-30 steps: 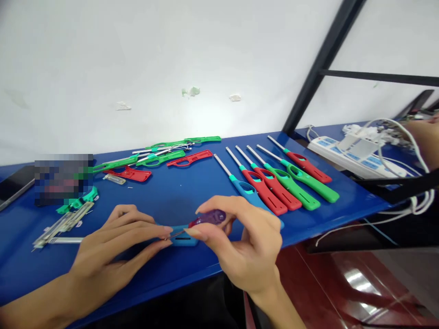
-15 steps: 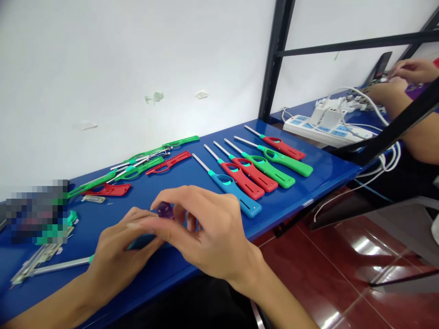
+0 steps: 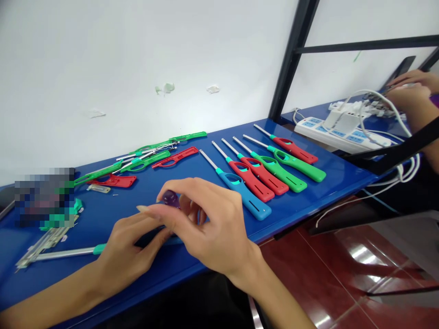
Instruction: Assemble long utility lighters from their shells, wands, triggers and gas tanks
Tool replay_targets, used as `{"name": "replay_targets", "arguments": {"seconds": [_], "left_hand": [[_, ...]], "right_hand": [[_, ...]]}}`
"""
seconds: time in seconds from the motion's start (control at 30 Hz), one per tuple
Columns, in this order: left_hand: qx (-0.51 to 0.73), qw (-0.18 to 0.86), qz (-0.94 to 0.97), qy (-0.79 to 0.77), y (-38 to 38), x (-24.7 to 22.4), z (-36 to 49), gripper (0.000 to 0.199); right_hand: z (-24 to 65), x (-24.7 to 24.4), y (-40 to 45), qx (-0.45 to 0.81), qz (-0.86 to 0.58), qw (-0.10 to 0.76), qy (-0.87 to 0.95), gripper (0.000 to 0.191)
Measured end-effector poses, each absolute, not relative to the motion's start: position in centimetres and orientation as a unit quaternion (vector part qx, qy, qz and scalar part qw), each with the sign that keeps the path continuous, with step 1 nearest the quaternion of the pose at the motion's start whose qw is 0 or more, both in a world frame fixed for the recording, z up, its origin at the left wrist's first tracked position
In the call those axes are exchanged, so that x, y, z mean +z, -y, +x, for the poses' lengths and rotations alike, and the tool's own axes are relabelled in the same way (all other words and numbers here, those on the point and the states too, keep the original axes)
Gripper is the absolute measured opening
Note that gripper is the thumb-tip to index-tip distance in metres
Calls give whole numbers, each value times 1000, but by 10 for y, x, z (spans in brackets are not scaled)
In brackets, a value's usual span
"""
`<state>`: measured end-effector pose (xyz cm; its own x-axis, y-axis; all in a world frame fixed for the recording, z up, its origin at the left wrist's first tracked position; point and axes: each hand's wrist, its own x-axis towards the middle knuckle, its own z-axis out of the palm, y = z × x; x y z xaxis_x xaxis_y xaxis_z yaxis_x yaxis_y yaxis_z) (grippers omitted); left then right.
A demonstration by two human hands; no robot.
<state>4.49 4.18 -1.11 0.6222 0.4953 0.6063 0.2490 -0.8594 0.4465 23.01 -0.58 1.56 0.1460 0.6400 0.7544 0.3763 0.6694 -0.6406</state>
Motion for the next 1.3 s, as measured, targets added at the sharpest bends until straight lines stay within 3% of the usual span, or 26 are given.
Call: {"name": "replay_targets", "arguments": {"seconds": [0.2,0.53,1.3], "left_hand": [[349,195,890,-220,-38,-8,39,29],[326,210,890,-240,-36,-8,41,17],[341,224,883,-230,-44,-17,41,15]], "right_hand": [[227,19,2,140,-400,643,638,12],[223,19,-6,154,-391,626,657,12],[222,20,-13,127,-405,630,651,22]]}}
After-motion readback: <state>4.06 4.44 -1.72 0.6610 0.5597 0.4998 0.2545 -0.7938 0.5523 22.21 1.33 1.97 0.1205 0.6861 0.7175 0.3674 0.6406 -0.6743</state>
